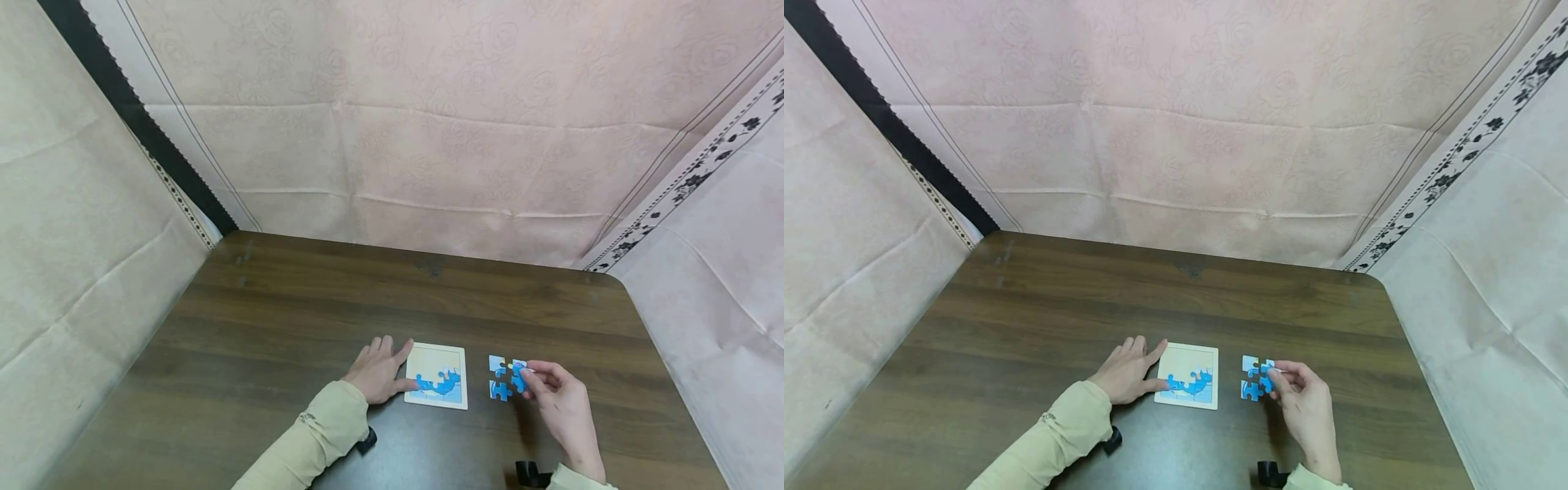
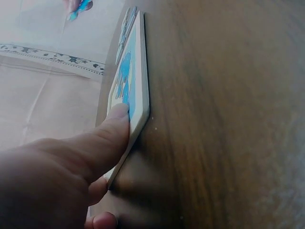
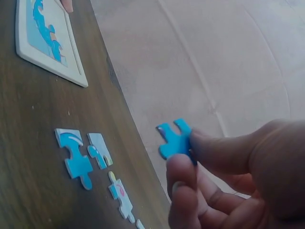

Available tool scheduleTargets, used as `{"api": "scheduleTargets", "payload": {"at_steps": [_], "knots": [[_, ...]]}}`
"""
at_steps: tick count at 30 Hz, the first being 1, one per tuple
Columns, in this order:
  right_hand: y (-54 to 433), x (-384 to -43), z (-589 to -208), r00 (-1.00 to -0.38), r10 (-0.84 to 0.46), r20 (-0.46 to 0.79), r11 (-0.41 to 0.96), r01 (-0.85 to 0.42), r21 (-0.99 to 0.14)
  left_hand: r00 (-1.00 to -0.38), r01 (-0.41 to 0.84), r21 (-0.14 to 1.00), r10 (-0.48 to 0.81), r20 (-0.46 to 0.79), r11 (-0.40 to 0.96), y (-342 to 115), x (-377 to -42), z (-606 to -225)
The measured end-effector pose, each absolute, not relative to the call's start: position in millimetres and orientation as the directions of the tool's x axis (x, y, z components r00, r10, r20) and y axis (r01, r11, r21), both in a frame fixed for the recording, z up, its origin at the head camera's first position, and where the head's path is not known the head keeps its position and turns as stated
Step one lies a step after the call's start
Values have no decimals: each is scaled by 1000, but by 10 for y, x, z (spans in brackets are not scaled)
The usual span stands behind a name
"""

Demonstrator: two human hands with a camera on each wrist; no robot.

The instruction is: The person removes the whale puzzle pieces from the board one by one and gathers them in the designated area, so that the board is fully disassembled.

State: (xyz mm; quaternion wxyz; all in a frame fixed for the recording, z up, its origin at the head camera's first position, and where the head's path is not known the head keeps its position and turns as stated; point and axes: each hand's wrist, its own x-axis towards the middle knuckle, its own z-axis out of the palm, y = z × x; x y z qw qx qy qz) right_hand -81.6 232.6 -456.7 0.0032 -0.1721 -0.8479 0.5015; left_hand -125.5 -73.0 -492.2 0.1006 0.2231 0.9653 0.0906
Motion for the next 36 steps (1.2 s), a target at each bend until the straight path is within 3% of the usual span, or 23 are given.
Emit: {"api": "scheduleTargets", "payload": {"at_steps": [10, 18, 36], "knots": [[2404, -777, -4619, -944, 252, -211, 409, 302, -861, -882, 409, 222, 446, -152, 885, -735, -1251, -4920], [2469, -749, -4639, -932, 278, -231, 520, 348, -780, -884, 410, 216, 445, -146, 886, -732, -1248, -4914], [2503, -758, -4673, -899, 331, -285, 550, 430, -716, -879, 430, 210, 460, -126, 878, -736, -1255, -4938]]}}
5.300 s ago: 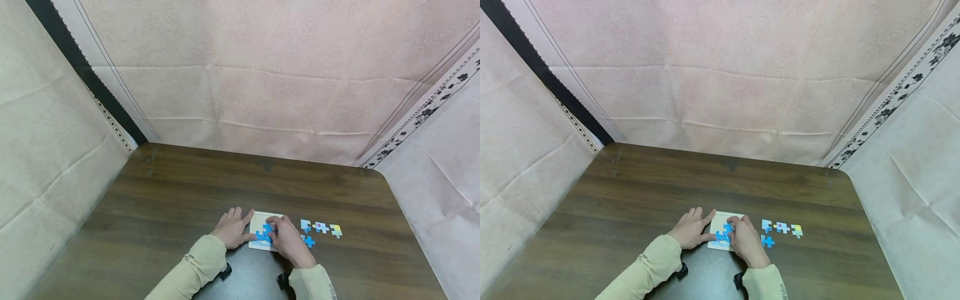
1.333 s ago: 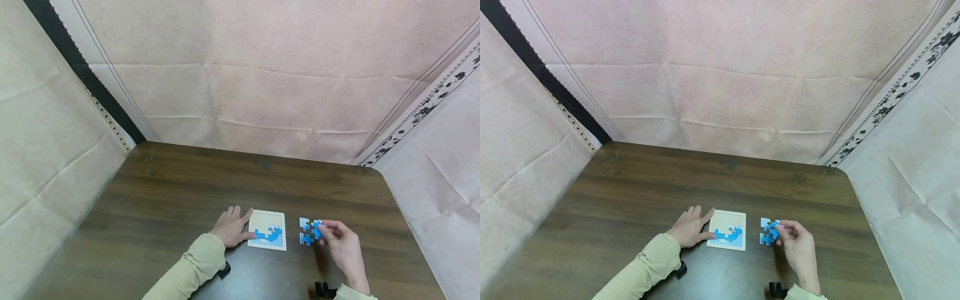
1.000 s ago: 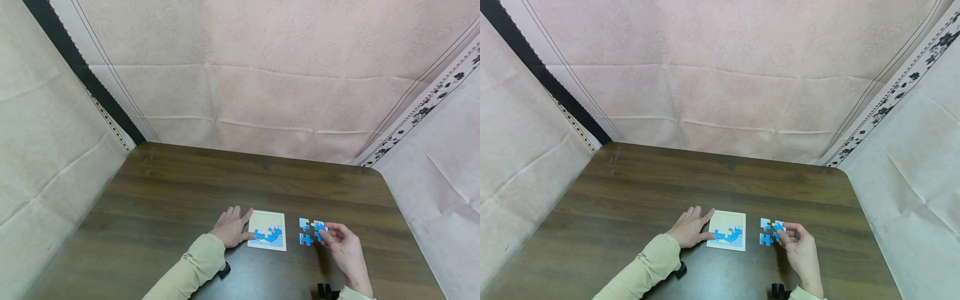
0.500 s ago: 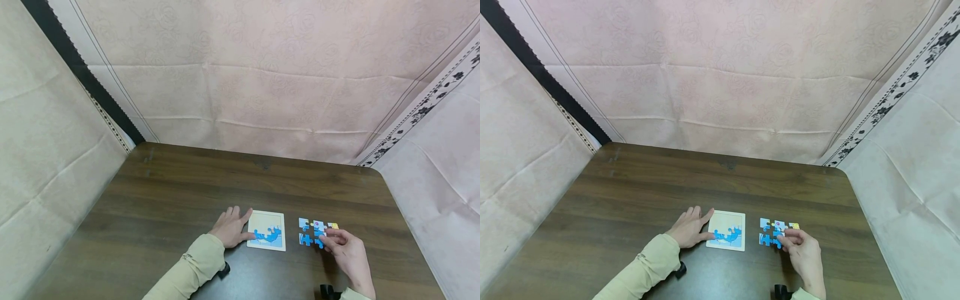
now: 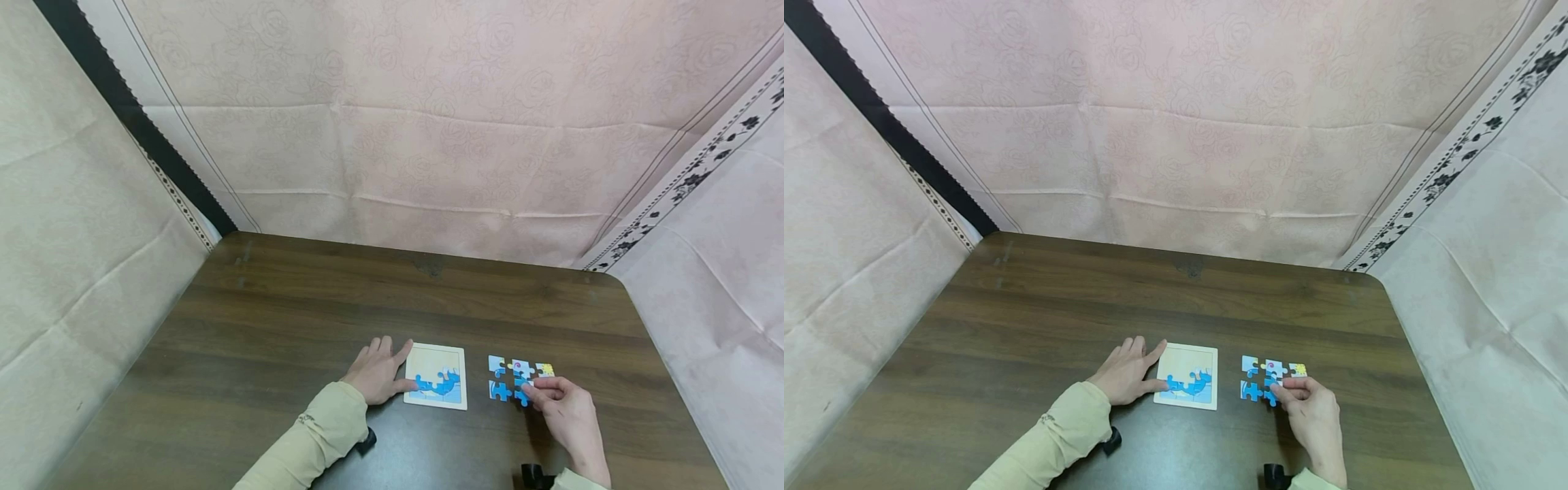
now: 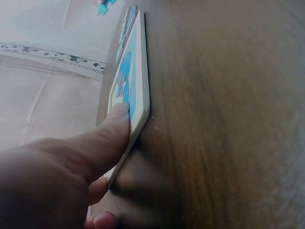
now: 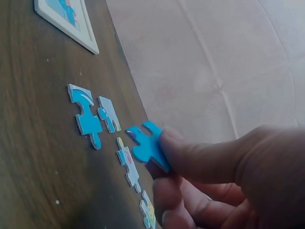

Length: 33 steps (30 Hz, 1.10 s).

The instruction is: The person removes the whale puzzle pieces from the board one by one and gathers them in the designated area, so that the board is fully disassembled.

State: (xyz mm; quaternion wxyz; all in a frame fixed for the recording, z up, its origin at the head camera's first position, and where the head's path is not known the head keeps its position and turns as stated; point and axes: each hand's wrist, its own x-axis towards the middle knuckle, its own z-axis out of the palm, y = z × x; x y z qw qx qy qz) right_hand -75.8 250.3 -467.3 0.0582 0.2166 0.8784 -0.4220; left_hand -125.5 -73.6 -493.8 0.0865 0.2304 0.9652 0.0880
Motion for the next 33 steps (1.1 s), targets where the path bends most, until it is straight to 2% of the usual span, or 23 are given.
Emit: {"api": "scheduleTargets", "payload": {"at_steps": [6, 17, 33], "knots": [[2533, -757, -4684, -907, 315, -280, 568, 416, -710, -879, 430, 207, 459, -126, 879, -737, -1254, -4939], [2539, -790, -4769, -862, 364, -352, 543, 503, -672, -878, 431, 210, 462, -127, 878, -739, -1250, -4934], [2517, -799, -4828, -867, 378, -323, 651, 498, -573, -877, 423, 221, 458, -147, 879, -735, -1257, -4931]]}}
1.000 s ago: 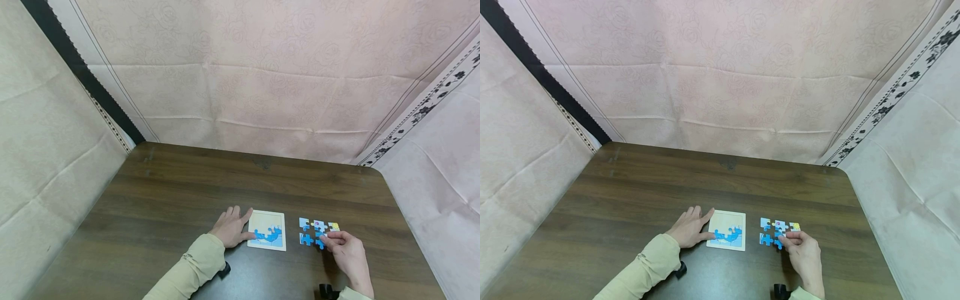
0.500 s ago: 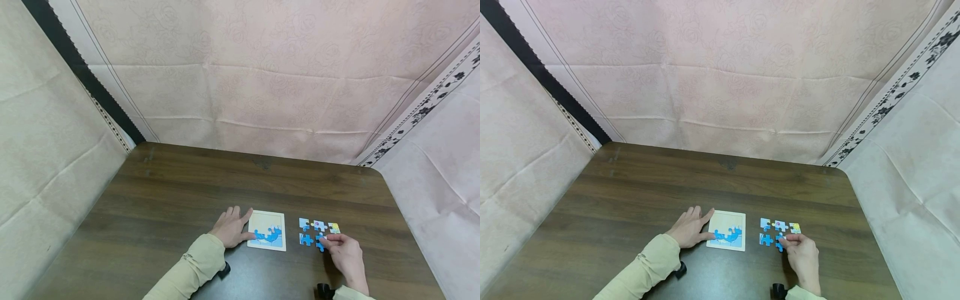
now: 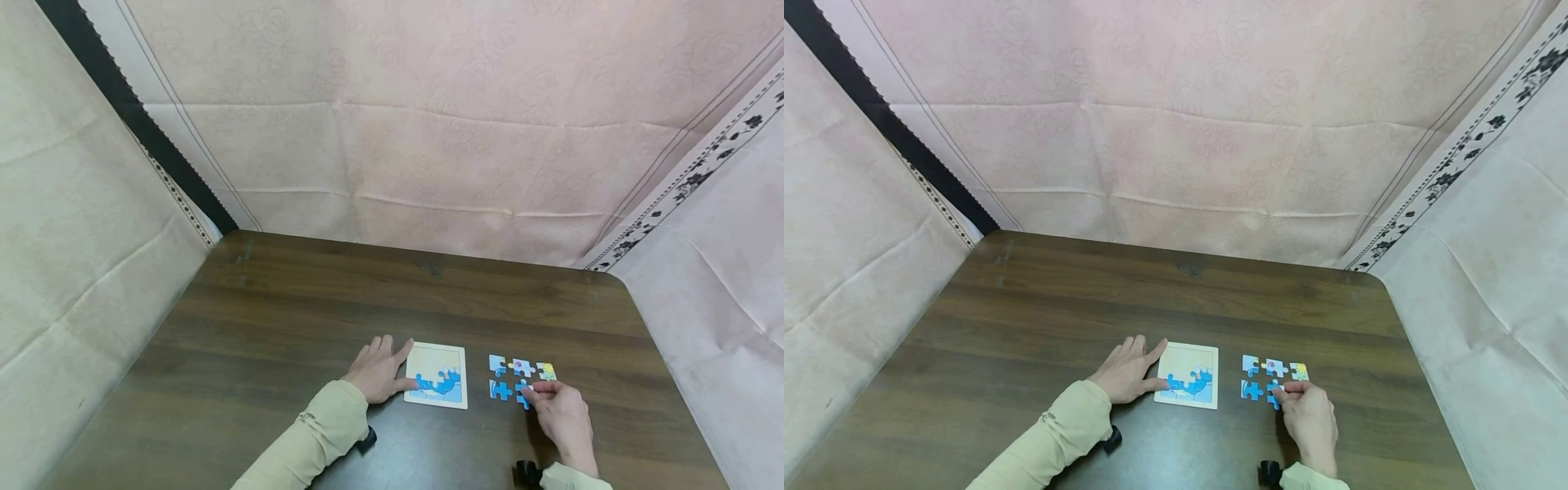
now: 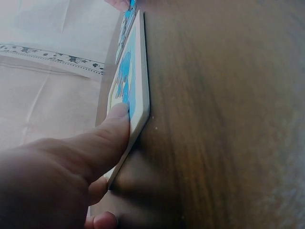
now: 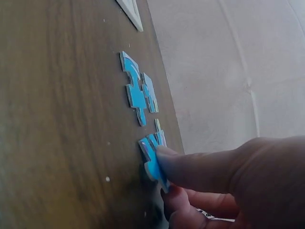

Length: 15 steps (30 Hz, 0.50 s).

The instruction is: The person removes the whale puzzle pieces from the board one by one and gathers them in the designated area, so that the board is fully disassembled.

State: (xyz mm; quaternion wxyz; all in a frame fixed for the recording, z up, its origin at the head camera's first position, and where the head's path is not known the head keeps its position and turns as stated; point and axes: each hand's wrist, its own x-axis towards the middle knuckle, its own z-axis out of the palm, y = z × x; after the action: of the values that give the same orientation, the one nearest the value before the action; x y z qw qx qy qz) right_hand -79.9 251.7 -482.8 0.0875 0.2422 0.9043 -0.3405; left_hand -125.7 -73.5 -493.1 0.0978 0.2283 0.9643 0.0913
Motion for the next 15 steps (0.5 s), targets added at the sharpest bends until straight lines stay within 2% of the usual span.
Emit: {"api": "scheduleTargets", "payload": {"at_steps": [15], "knots": [[2493, -822, -4823, -862, 390, -324, 664, 507, -550, -878, 417, 225, 454, -151, 881, -740, -1250, -4925]]}}
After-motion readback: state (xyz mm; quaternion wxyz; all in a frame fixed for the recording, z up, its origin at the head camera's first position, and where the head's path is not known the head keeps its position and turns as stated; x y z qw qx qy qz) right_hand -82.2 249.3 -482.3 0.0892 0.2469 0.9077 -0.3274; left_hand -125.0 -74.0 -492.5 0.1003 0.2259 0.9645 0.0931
